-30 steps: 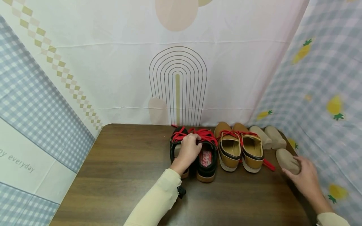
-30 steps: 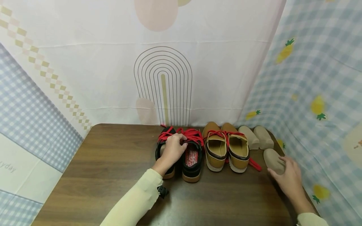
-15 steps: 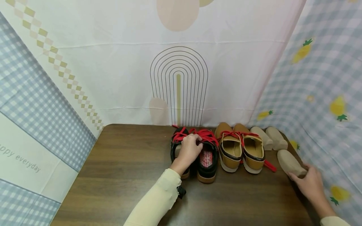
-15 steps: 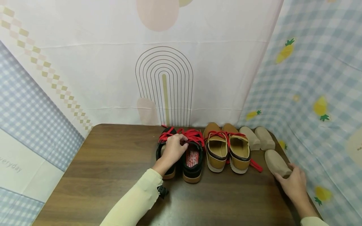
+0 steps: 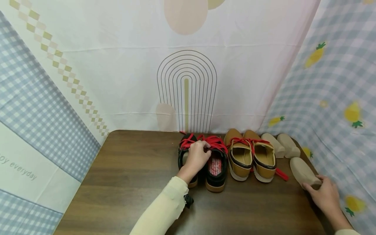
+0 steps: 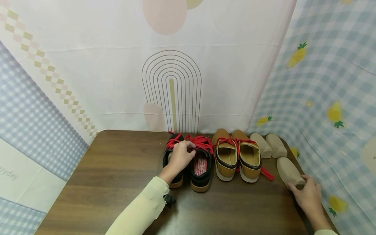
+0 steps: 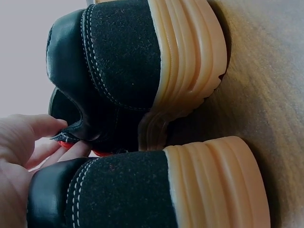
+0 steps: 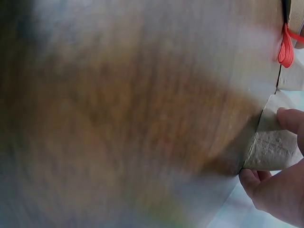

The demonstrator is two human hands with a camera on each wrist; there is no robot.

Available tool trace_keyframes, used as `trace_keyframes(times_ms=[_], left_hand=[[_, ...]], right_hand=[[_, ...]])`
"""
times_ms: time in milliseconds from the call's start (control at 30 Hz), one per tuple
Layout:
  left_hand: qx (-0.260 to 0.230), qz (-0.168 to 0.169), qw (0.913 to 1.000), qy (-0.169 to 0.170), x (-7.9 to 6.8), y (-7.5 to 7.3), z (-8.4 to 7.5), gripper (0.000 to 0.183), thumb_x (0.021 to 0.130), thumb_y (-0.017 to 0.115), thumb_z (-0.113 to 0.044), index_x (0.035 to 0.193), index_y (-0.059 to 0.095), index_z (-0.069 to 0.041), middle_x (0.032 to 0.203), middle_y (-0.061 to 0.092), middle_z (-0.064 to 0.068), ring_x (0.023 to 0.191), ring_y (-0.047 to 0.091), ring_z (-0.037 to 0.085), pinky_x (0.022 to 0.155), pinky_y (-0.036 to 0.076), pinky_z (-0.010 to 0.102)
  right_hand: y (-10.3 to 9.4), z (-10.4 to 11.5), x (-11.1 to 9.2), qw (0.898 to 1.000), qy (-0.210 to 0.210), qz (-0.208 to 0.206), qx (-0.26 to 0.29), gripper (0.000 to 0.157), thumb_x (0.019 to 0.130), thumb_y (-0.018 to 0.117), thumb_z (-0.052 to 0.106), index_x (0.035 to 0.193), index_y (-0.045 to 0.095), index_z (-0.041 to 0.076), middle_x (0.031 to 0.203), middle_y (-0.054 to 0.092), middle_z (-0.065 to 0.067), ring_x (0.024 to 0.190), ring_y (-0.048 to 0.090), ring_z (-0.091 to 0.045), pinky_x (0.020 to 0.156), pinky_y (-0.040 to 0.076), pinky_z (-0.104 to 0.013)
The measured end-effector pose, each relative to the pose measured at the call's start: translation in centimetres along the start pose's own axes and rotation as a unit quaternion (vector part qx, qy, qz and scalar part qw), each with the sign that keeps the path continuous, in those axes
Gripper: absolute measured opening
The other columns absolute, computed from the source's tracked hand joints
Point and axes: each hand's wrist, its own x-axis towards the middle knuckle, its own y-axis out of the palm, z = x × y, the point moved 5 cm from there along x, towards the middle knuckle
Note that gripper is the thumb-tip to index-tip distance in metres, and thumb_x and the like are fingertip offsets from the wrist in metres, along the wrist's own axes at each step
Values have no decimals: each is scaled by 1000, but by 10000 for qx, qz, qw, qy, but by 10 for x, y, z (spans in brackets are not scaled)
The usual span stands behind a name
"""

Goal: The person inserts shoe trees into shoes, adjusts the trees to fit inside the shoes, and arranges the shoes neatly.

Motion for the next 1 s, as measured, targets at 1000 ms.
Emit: trace_keyframes(times_ms=[1000], left_hand=[[-61,-118,9999,-85,1,0,1,9,92,78,-10,100,75,-10,102,75,4,92,70,17,75,57,28]], right_hand=[[-5,-2,-2,9996,-111,-150,-211,81,94,75,44,135,44,-19,127,49,-47,106,46,-59,88,39,-67]])
